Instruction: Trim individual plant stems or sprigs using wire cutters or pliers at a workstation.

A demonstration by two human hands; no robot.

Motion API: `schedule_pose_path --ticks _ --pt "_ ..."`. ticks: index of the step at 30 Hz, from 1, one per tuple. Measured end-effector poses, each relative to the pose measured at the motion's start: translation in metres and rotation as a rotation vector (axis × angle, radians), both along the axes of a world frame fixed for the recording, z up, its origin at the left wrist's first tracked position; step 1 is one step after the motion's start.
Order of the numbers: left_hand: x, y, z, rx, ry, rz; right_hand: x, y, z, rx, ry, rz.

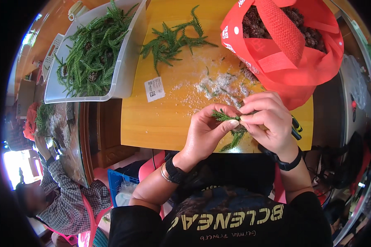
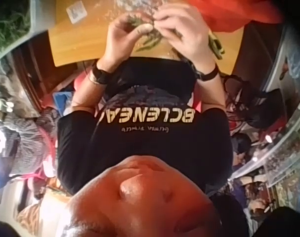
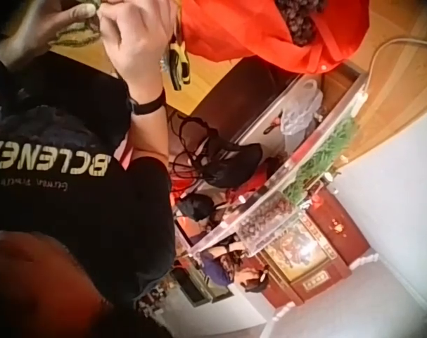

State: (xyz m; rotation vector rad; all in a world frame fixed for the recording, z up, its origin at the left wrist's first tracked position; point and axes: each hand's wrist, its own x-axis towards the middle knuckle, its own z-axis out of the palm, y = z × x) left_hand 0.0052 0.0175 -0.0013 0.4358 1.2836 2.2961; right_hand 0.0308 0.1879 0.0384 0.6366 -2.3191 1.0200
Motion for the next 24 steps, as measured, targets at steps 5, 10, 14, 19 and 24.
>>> schedule_pose_path --ticks 5,10,14,19,24 --pt "-0.0024 -0.0011 -0.0012 -0.005 -0.011 -0.027 0.0009 0.0047 0.0018 0.069 0.017 0.082" --pt "-0.0063 -0.0033 -0.0010 -0.046 0.026 -0.063 0.0021 0.0049 0.0039 0.062 -0.025 0.082" --pt "-0.0067 -0.0045 -0.0029 -0.060 0.014 -0.074 0.0040 0.0019 0.0053 0.028 -0.044 0.042" --pt "-0.0060 -0.0025 -0.0038 -0.078 0.026 -0.017 0.0069 0.0001 0.0036 -0.024 -0.141 -0.015" --pt "-0.0068 -0.0024 -0.0040 -0.124 0.120 -0.022 0.0081 0.0015 0.0057 -0.014 -0.187 -0.044"
